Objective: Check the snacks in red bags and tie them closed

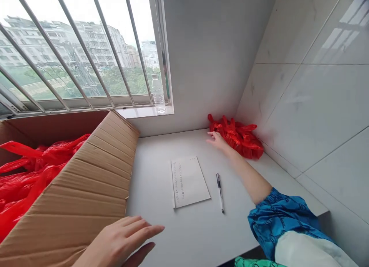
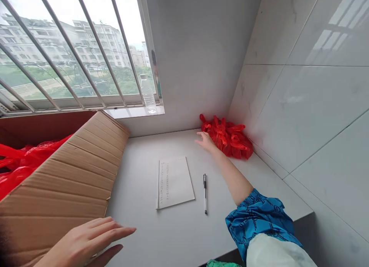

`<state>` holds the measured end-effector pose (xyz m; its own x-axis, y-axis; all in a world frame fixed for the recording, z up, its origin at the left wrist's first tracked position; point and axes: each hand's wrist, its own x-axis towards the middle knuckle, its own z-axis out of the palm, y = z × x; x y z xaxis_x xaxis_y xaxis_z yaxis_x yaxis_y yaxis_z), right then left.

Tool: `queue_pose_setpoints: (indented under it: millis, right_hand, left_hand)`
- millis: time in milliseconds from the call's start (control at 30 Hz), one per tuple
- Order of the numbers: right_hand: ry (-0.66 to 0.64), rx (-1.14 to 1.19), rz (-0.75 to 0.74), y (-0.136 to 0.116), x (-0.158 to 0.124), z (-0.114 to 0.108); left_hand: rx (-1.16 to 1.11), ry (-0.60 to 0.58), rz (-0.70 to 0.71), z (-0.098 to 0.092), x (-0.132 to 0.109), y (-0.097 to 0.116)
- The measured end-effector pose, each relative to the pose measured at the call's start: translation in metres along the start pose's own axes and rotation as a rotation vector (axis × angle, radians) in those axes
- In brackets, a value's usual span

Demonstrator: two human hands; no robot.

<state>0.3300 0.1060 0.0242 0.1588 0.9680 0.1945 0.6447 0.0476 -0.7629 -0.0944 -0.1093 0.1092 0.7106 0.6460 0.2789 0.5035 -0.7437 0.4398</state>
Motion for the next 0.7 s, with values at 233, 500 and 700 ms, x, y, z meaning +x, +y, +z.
queue_pose_setpoints:
  millis: [233,500,700]
  right_hand:
    - [0.094,0.097,0.192,-0.001,0.048,0.029]
    - [0.204,0.277,0.183,0.007,0.046,0.025]
    - [0.227,0.476,-0.052,-0.022,0.020,0.005]
  left_hand:
    - [-0.176,-0.046,-0.102,0.104,0.005,-0.031]
    - [-0.132,-0.007,-0.139,0.137,-0.003,-0.052]
    - [-0.231,-0.050,-0.191,0.132,-0.004,-0.049]
